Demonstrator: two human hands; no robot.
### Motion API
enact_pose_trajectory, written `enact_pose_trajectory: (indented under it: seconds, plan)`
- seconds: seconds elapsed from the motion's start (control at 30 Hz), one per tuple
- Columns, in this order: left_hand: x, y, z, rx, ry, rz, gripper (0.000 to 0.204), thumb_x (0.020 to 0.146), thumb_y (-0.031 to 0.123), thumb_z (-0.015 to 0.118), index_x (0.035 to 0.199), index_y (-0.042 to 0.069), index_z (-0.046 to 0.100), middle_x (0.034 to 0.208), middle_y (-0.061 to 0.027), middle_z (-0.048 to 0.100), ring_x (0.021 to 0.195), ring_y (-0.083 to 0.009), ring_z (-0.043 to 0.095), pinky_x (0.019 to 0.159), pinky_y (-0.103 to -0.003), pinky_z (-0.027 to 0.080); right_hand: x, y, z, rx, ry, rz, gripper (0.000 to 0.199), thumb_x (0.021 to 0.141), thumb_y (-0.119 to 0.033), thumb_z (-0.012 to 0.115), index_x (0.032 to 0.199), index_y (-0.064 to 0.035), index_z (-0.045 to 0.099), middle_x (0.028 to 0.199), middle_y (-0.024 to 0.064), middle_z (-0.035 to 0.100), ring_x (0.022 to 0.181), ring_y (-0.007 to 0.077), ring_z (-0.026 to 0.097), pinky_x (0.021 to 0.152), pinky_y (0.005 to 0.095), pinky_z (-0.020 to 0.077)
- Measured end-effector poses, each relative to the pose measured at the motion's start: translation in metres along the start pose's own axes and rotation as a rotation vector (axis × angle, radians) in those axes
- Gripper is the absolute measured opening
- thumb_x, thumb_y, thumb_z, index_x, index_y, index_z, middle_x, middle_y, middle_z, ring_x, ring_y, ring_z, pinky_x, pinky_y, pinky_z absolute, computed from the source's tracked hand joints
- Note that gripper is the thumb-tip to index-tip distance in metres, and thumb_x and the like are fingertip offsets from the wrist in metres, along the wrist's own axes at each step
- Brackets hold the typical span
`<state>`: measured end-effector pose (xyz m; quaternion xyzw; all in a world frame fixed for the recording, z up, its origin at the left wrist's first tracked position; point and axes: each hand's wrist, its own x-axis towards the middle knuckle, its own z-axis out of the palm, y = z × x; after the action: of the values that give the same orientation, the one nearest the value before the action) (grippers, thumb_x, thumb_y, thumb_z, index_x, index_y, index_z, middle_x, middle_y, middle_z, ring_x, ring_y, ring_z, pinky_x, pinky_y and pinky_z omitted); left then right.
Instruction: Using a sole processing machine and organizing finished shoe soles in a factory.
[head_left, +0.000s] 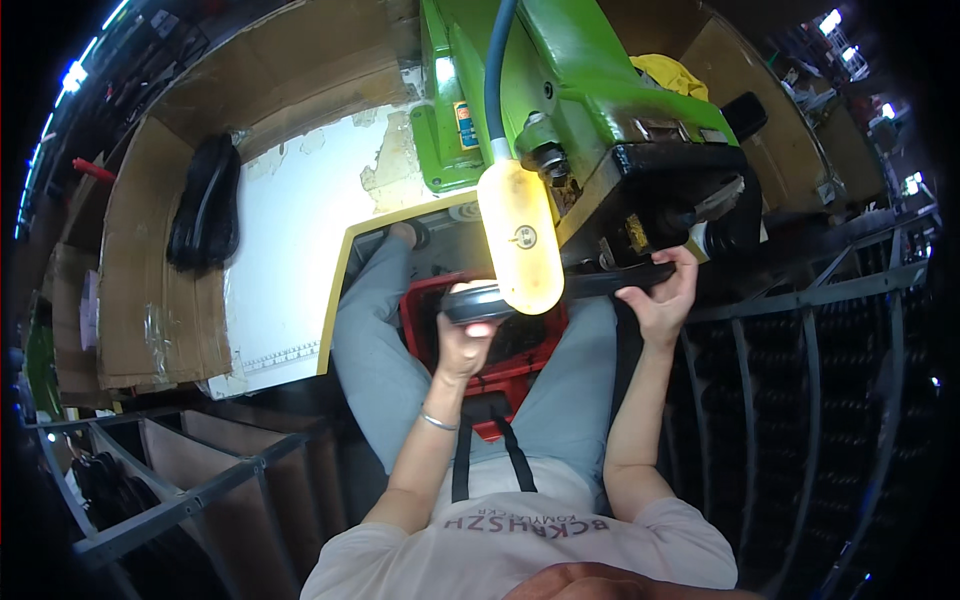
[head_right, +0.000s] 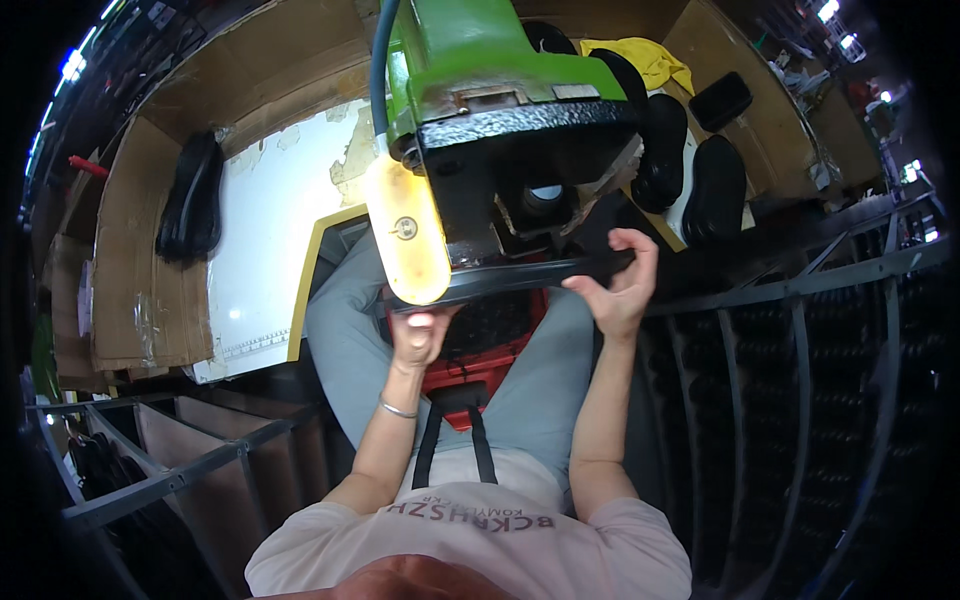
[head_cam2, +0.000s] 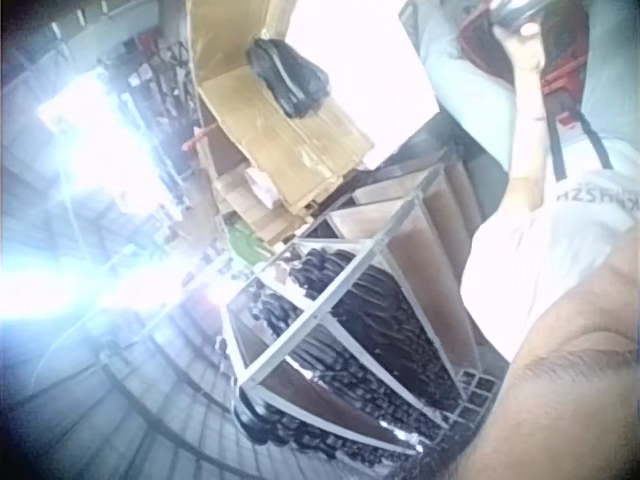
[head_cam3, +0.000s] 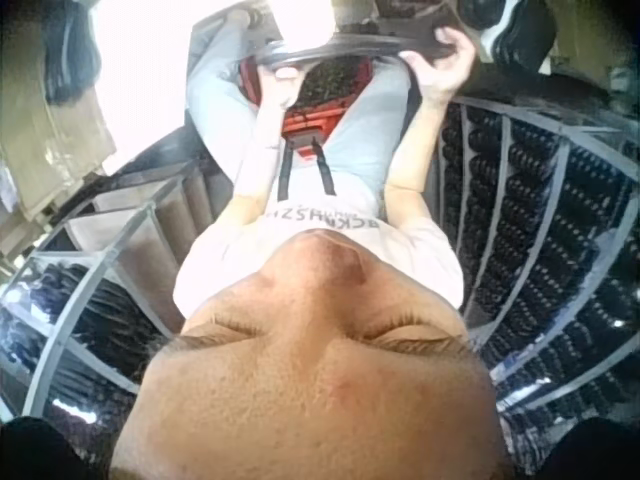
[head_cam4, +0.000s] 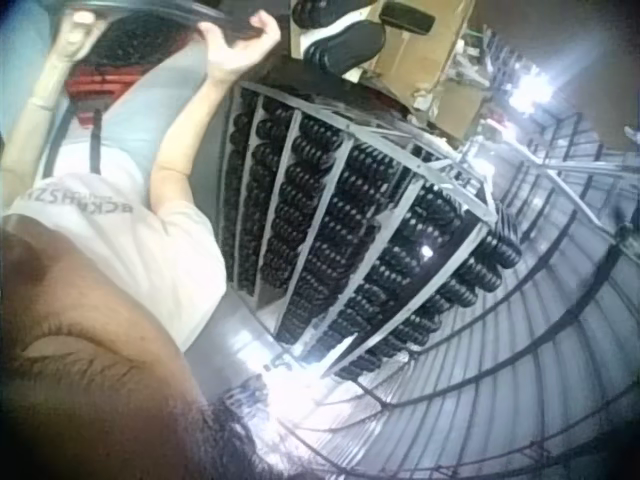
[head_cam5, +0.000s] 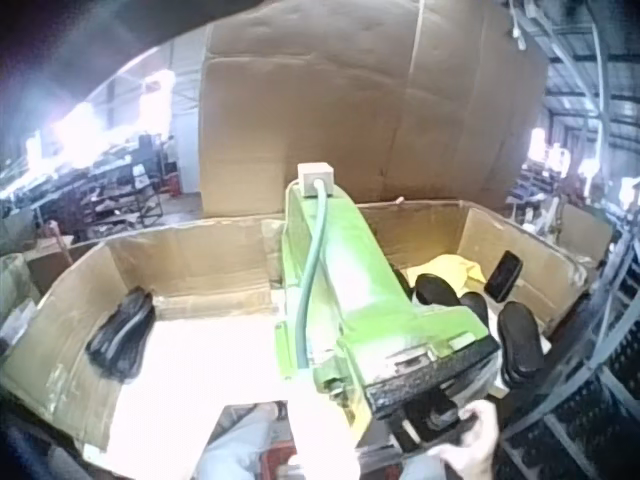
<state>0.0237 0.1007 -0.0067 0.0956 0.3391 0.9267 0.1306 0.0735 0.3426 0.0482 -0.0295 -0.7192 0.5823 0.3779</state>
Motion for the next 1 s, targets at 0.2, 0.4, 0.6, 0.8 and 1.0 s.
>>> enact_pose_trajectory:
  seconds: [0.2,0.4,0.6,0.8,1.0]
  plan:
    - [0.015,-0.081,-0.004,0.276,-0.12,-0.006,0.074,0.07,0.046,0.078,0.118,-0.004,0.05,0.112,-0.0138,0.06,0.105,-0.0248,0.061,0.092,-0.042,0.052,0.018,0.017,-0.056,-0.065,0.078,0.014,0.075,0.059,-0.022,0.091,0.116,-0.0002,0.048,0.105,0.0041,0.048,0.1,0.0152,0.049,0.094,0.0292,0.0398]
    - [0.013,-0.084,-0.005,0.088,-0.022,0.056,0.071,0.07,0.045,0.079,0.117,-0.003,0.054,0.111,-0.0149,0.062,0.106,-0.0288,0.061,0.095,-0.047,0.049,0.025,-0.044,-0.033,-0.192,0.065,0.028,0.068,0.061,-0.011,0.089,0.115,-0.0022,0.048,0.106,0.004,0.046,0.098,0.0158,0.048,0.092,0.0278,0.0391]
    - [0.006,-0.035,-0.019,-0.304,-0.103,-0.037,0.067,0.073,0.031,0.08,0.126,0.006,0.048,0.12,-0.0074,0.057,0.111,-0.0205,0.057,0.098,-0.041,0.047,0.02,-0.062,0.013,-0.465,-0.024,-0.136,0.074,0.054,-0.016,0.091,0.113,-0.0017,0.048,0.102,0.0052,0.043,0.088,0.0157,0.044,0.078,0.0284,0.0409]
    - [-0.004,0.02,-0.038,-0.2,-0.064,0.028,0.058,0.072,0.031,0.08,0.116,0.008,0.05,0.122,-0.0167,0.055,0.121,-0.0367,0.051,0.099,-0.054,0.047,-0.016,-0.025,0.055,-0.129,-0.015,-0.09,0.082,0.051,-0.013,0.092,0.116,-0.0022,0.044,0.105,0.0057,0.041,0.089,0.0163,0.043,0.082,0.0295,0.041]
    - [-0.004,0.036,-0.004,-0.13,-0.11,-0.07,0.067,0.068,0.031,0.084,0.114,0.0,0.047,0.119,-0.02,0.056,0.12,-0.0368,0.052,0.096,-0.055,0.048,-0.017,0.024,0.006,0.105,0.01,0.043,0.083,0.053,-0.012,0.092,0.119,-0.0018,0.043,0.108,0.0053,0.045,0.101,0.0157,0.047,0.098,0.0301,0.039]
